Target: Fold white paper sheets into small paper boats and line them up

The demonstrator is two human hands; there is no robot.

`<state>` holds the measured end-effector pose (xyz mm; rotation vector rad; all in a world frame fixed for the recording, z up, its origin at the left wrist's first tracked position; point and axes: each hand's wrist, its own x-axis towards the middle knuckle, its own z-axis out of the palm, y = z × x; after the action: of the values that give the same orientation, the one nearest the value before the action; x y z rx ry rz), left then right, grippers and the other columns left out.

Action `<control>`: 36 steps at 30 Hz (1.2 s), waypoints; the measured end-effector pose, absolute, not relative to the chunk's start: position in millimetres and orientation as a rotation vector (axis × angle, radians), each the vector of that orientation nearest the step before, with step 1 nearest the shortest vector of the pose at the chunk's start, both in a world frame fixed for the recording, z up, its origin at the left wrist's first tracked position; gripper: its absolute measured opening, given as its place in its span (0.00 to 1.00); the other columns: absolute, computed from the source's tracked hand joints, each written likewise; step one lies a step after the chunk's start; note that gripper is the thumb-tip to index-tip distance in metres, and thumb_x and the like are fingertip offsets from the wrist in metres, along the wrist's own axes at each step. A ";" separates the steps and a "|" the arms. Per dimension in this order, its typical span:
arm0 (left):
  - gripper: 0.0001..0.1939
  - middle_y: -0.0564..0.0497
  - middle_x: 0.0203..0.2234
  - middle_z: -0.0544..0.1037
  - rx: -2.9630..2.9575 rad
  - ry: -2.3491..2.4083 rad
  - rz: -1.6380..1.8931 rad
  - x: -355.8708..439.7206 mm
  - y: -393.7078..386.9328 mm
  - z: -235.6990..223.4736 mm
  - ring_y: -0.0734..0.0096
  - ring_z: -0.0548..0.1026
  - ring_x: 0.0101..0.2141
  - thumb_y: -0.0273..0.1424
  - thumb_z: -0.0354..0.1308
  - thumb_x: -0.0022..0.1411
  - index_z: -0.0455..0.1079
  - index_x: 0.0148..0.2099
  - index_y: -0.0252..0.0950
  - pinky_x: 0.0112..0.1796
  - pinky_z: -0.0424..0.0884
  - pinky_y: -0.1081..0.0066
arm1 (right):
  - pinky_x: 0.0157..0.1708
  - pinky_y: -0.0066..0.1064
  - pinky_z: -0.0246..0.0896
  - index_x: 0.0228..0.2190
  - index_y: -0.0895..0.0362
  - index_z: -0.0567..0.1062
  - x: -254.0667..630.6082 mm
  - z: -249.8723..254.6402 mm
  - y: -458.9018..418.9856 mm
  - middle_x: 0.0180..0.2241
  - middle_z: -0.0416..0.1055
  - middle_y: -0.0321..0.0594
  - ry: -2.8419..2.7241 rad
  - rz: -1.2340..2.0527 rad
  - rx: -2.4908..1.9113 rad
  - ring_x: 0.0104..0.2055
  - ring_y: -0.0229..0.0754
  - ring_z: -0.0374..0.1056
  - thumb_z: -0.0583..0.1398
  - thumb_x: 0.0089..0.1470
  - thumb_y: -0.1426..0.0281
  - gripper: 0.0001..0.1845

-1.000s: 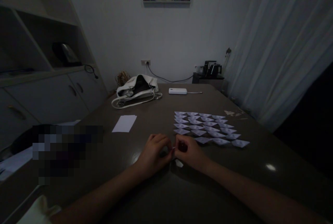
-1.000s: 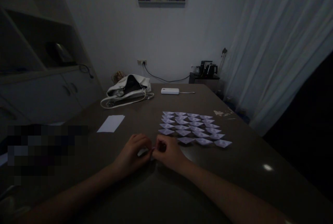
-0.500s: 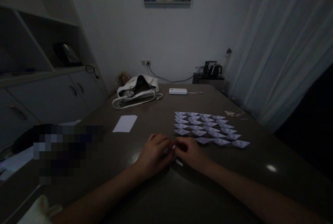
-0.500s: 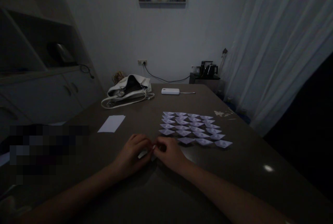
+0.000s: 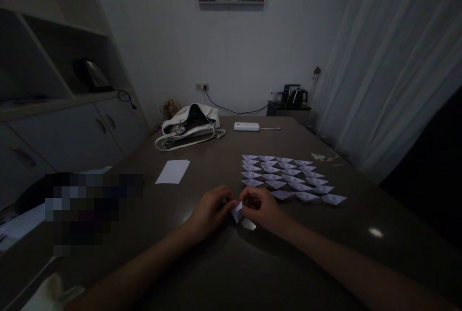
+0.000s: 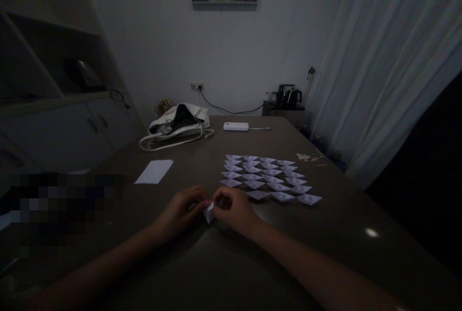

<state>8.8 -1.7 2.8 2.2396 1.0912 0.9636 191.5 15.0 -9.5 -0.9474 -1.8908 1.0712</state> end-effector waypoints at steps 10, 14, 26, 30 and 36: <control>0.08 0.51 0.27 0.70 2.198 1.166 1.031 9.1 -3.5 7.0 0.70 0.69 0.30 0.30 0.52 0.63 0.67 0.31 0.34 0.32 0.64 0.73 | 0.23 0.23 0.51 0.26 0.58 0.71 191.8 -6.0 12.5 0.20 0.61 0.30 -1.936 1.090 -0.953 0.22 0.33 0.57 0.64 0.46 0.70 0.07; 0.09 0.51 0.27 0.71 2.136 1.215 1.092 7.4 -2.7 9.0 0.69 0.70 0.30 0.32 0.52 0.63 0.68 0.31 0.34 0.33 0.65 0.72 | 0.27 0.26 0.55 0.26 0.58 0.73 193.4 -6.3 15.4 0.23 0.66 0.34 -1.889 1.109 -0.888 0.26 0.36 0.62 0.59 0.54 0.67 0.08; 0.11 0.50 0.26 0.73 1.922 1.166 1.020 7.9 -0.8 11.5 0.69 0.71 0.29 0.34 0.54 0.60 0.70 0.30 0.32 0.31 0.66 0.73 | 0.27 0.27 0.57 0.27 0.59 0.75 193.8 -11.1 17.1 0.24 0.69 0.36 -1.823 1.095 -0.875 0.26 0.36 0.64 0.60 0.53 0.68 0.08; 0.12 0.51 0.24 0.73 1.850 1.130 1.016 7.8 -1.3 12.4 0.71 0.70 0.27 0.36 0.56 0.60 0.70 0.29 0.32 0.29 0.66 0.74 | 0.27 0.28 0.58 0.27 0.58 0.75 193.3 -12.0 17.7 0.24 0.70 0.37 -1.787 1.130 -0.895 0.26 0.37 0.65 0.61 0.52 0.67 0.08; 0.11 0.50 0.24 0.76 1.766 1.112 0.962 7.0 -1.6 11.6 0.70 0.72 0.27 0.35 0.57 0.58 0.72 0.32 0.31 0.29 0.67 0.73 | 0.27 0.28 0.59 0.26 0.57 0.76 193.4 -11.0 17.5 0.24 0.71 0.37 -1.801 1.168 -0.873 0.27 0.38 0.67 0.63 0.51 0.62 0.11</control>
<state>7.0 -1.6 11.6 1.7660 1.1122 0.9621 193.4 17.5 -11.0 -0.8728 -1.8012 1.1676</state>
